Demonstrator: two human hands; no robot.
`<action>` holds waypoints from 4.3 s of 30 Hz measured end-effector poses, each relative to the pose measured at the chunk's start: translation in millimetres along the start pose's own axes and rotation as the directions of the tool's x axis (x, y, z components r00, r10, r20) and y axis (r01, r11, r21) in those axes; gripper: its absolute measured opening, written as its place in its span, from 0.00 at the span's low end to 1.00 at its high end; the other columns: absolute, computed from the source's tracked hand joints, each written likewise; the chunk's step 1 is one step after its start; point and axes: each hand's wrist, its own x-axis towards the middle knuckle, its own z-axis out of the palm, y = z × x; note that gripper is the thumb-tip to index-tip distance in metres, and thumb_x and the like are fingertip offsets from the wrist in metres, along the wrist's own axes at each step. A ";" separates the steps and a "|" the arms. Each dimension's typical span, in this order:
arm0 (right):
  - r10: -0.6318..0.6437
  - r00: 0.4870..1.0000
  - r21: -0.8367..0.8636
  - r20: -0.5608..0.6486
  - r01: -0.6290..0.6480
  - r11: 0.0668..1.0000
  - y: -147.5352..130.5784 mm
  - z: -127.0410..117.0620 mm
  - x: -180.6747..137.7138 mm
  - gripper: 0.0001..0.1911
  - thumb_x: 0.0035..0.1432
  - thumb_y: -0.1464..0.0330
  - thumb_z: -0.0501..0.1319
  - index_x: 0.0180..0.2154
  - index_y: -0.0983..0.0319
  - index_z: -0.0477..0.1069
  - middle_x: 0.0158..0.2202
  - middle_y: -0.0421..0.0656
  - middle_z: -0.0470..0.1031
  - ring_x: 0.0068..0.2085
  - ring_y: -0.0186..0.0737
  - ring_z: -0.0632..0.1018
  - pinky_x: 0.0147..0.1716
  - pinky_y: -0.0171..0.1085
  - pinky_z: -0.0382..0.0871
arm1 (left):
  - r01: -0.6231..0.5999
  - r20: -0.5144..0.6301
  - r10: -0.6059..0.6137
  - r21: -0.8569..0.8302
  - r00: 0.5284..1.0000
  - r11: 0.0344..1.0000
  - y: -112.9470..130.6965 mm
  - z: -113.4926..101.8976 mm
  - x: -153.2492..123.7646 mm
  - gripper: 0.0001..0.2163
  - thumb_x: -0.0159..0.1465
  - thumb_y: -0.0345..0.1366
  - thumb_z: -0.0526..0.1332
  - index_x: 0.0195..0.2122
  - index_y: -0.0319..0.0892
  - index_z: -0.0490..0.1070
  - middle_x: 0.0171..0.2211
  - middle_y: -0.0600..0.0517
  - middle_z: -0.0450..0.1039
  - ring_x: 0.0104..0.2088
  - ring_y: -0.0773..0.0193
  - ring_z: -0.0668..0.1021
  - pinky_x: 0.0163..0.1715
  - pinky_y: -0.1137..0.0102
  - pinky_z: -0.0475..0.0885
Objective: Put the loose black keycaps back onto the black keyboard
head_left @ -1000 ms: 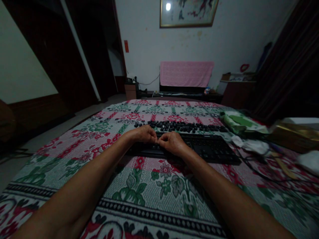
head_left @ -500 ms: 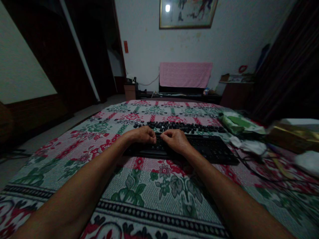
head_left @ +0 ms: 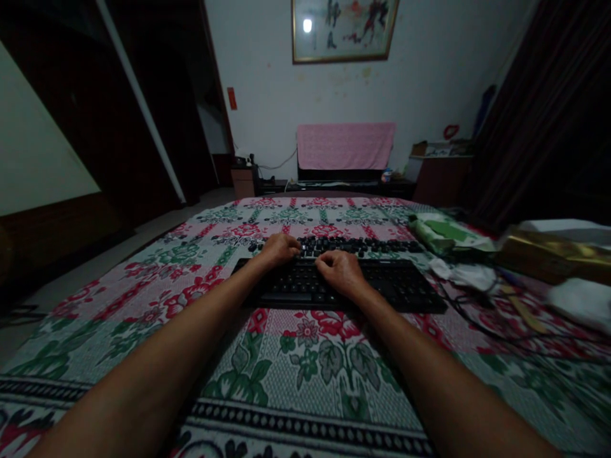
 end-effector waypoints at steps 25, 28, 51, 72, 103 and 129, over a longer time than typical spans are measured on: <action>0.046 0.998 -0.076 0.043 -0.042 0.996 -4.8 -1.9 -3.2 0.13 0.50 0.64 0.50 0.29 0.59 0.72 0.30 0.41 0.74 0.33 0.35 0.72 0.32 0.31 0.59 | -0.009 0.140 -0.007 0.108 0.990 0.994 -0.4 4.6 23.4 0.12 0.47 0.39 0.56 0.30 0.40 0.73 0.25 0.53 0.71 0.27 0.67 0.70 0.24 0.76 0.61; 0.036 0.999 -0.063 0.041 -0.034 0.997 -3.8 -1.8 -3.5 0.13 0.50 0.64 0.50 0.30 0.59 0.72 0.31 0.41 0.74 0.33 0.35 0.72 0.32 0.31 0.59 | -0.031 0.115 0.023 0.067 0.993 0.997 2.0 -10.2 12.3 0.13 0.49 0.40 0.55 0.29 0.38 0.72 0.22 0.53 0.69 0.24 0.69 0.69 0.22 0.77 0.59; -0.093 0.958 0.230 0.271 0.029 0.973 -17.4 -5.3 -0.1 0.12 0.48 0.65 0.53 0.30 0.61 0.74 0.26 0.38 0.75 0.27 0.31 0.72 0.25 0.27 0.60 | -0.144 0.480 0.235 -0.218 0.845 0.965 12.0 -35.1 -47.9 0.13 0.48 0.39 0.56 0.33 0.39 0.69 0.20 0.57 0.64 0.19 0.73 0.65 0.18 0.79 0.58; -0.054 0.938 0.158 0.342 -0.001 0.987 -21.9 -5.1 2.6 0.14 0.46 0.60 0.55 0.28 0.60 0.74 0.22 0.38 0.74 0.24 0.30 0.71 0.19 0.27 0.54 | -0.069 0.520 0.199 -0.257 0.831 0.964 14.8 -32.5 -44.2 0.12 0.46 0.38 0.58 0.31 0.38 0.70 0.20 0.56 0.66 0.18 0.74 0.64 0.17 0.80 0.57; -0.037 0.951 0.113 0.308 0.002 0.994 -18.6 2.4 2.5 0.14 0.45 0.60 0.55 0.27 0.60 0.75 0.22 0.39 0.74 0.22 0.30 0.70 0.19 0.28 0.54 | 0.014 0.495 0.188 -0.376 0.848 0.927 11.0 -26.4 -44.1 0.14 0.45 0.41 0.60 0.29 0.37 0.69 0.17 0.57 0.63 0.16 0.75 0.62 0.15 0.79 0.57; 0.101 0.995 -0.146 -0.014 -0.101 0.984 10.6 -9.8 1.4 0.15 0.49 0.61 0.52 0.26 0.60 0.74 0.27 0.44 0.75 0.31 0.37 0.73 0.29 0.31 0.60 | -0.039 -0.008 0.039 0.018 0.999 0.999 12.7 7.0 4.3 0.12 0.50 0.38 0.55 0.34 0.45 0.73 0.33 0.53 0.74 0.35 0.65 0.72 0.35 0.74 0.63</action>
